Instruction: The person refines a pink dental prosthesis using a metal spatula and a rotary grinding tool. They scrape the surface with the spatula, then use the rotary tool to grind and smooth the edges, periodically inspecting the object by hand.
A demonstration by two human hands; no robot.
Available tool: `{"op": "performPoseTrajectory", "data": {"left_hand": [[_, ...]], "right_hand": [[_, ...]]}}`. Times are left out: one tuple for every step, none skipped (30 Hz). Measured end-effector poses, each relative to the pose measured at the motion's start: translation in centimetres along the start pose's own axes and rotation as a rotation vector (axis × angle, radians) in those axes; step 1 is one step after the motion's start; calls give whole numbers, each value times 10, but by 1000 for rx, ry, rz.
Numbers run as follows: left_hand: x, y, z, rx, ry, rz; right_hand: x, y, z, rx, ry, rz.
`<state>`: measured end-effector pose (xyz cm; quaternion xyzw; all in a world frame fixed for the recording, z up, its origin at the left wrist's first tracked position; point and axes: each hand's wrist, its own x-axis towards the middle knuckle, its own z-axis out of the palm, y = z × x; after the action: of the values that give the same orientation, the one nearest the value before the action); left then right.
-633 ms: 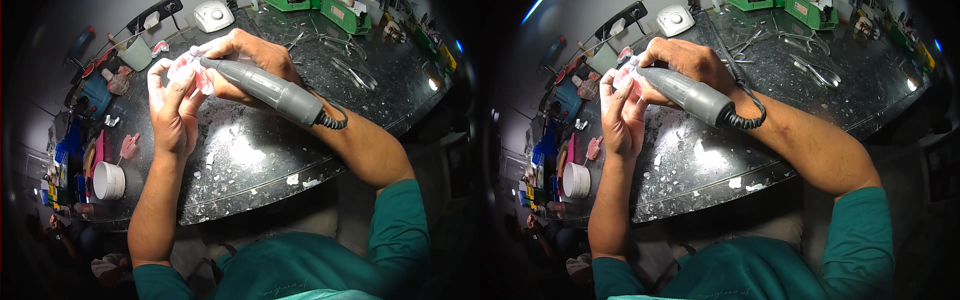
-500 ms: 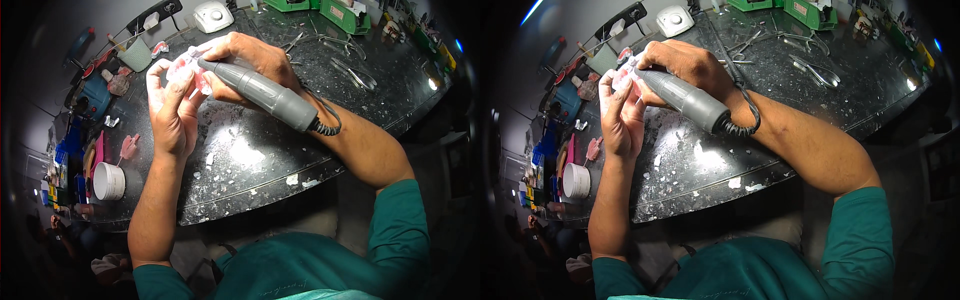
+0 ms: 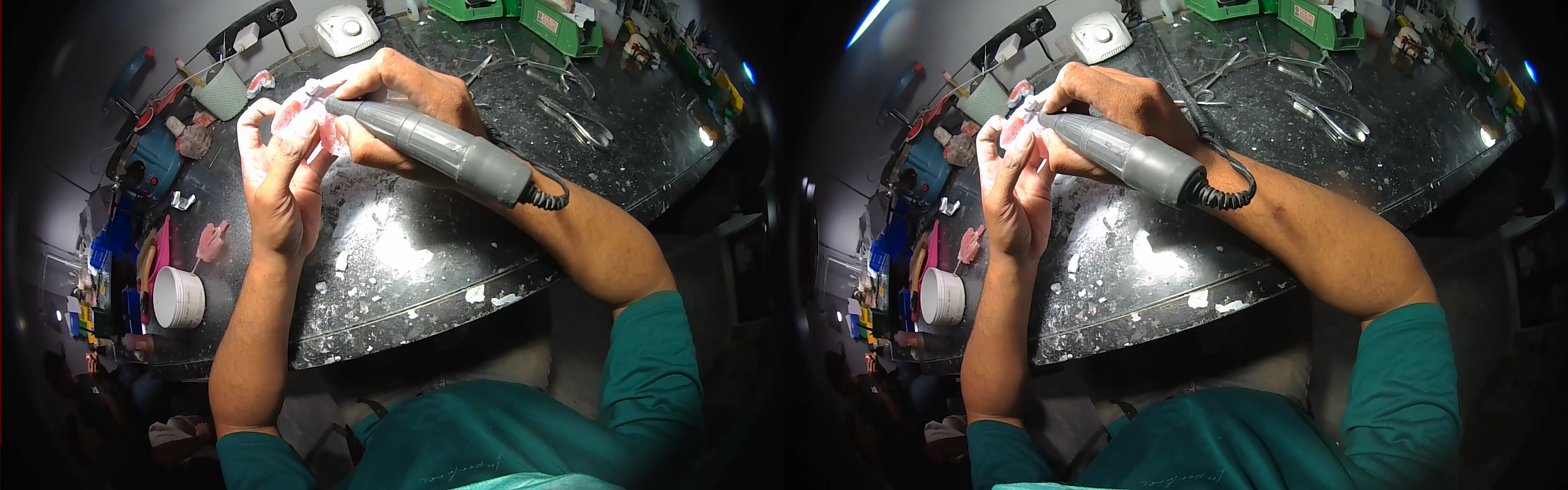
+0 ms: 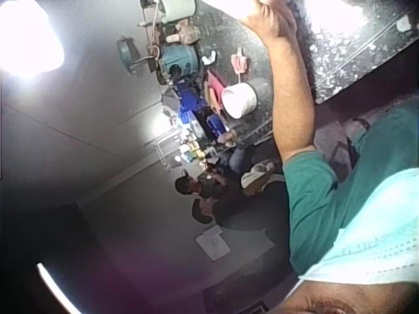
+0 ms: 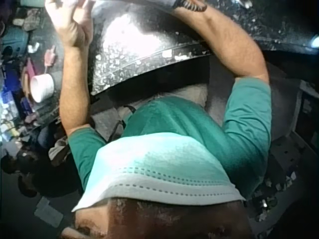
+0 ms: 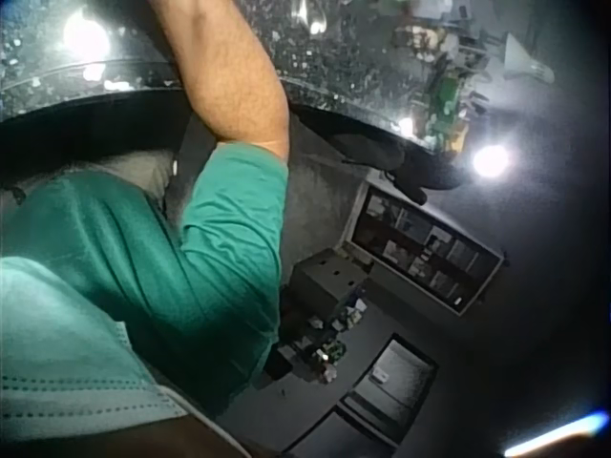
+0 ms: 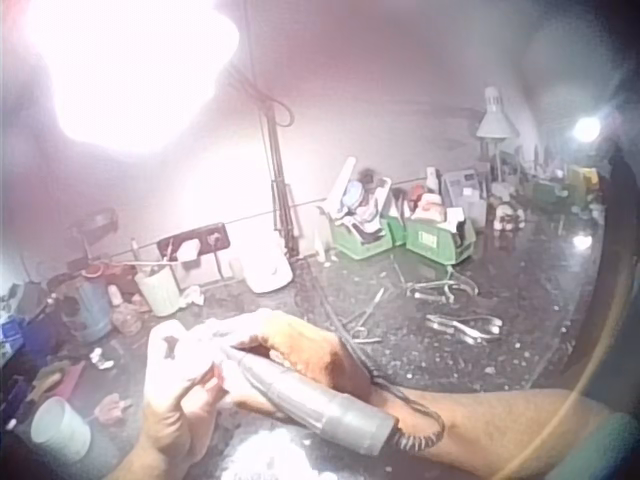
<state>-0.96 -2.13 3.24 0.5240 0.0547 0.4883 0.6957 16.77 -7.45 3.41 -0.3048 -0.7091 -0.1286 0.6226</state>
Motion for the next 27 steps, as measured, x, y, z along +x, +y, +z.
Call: {"op": "performPoseTrajectory", "data": {"left_hand": [[0,0,1,-12,-2,-2],[1,-1,1,-11,-7,1],[1,-1,0,-6,-9,7],[1,-1,-1,-2,-12,13],[1,-1,0,-3,-13,9],[1,-1,0,-3,-15,7],[0,-1,0,-4,-16,5],[1,-1,0,-2,-18,11],[1,0,1,-2,-22,16],[1,0,1,-3,-25,21],[1,-1,1,16,-29,16],[0,0,-2,36,-31,13],[-1,0,-4,57,-32,9],[-1,0,-4,62,-31,8],[0,0,-4,63,-33,5],[0,0,-3,65,-35,3],[1,0,-1,44,-28,3],[0,0,0,27,-19,3],[0,0,0,10,-10,3],[0,0,0,11,-10,-2],[0,-1,0,12,-9,-7],[0,-1,0,13,-10,-12],[-1,-1,0,22,-12,-17],[-1,-1,-1,32,-15,-23],[-1,-1,-2,41,-17,-28],[-1,-1,-3,41,-17,-27],[-2,-1,-3,41,-17,-26]], "right_hand": [[0,0,0,-15,7,-19],[0,1,0,-31,14,-38],[1,2,0,-42,21,-58],[0,1,0,-25,6,-42],[0,0,-2,-9,-10,-25],[0,0,-2,8,-26,-10],[1,0,-2,1,-11,-23],[1,0,-1,-7,4,-35],[2,0,-1,-17,19,-47],[1,0,-1,-7,15,-27],[-1,0,0,3,12,-6],[-2,2,2,17,8,13],[-3,2,3,31,5,33],[-2,2,4,28,16,17],[-2,2,3,21,27,2],[-1,1,2,13,37,-13],[0,1,1,-6,27,-27],[0,2,0,-21,18,-41],[0,2,0,-36,10,-55],[0,3,-1,-26,5,-47],[1,3,-1,-16,-1,-38],[1,3,-1,-7,-6,-29],[0,3,-1,-8,-9,-12],[0,3,-2,-9,-11,5],[-1,3,-2,-9,-13,22],[-2,4,-1,-7,-2,19],[-3,5,2,-6,8,15]]}}
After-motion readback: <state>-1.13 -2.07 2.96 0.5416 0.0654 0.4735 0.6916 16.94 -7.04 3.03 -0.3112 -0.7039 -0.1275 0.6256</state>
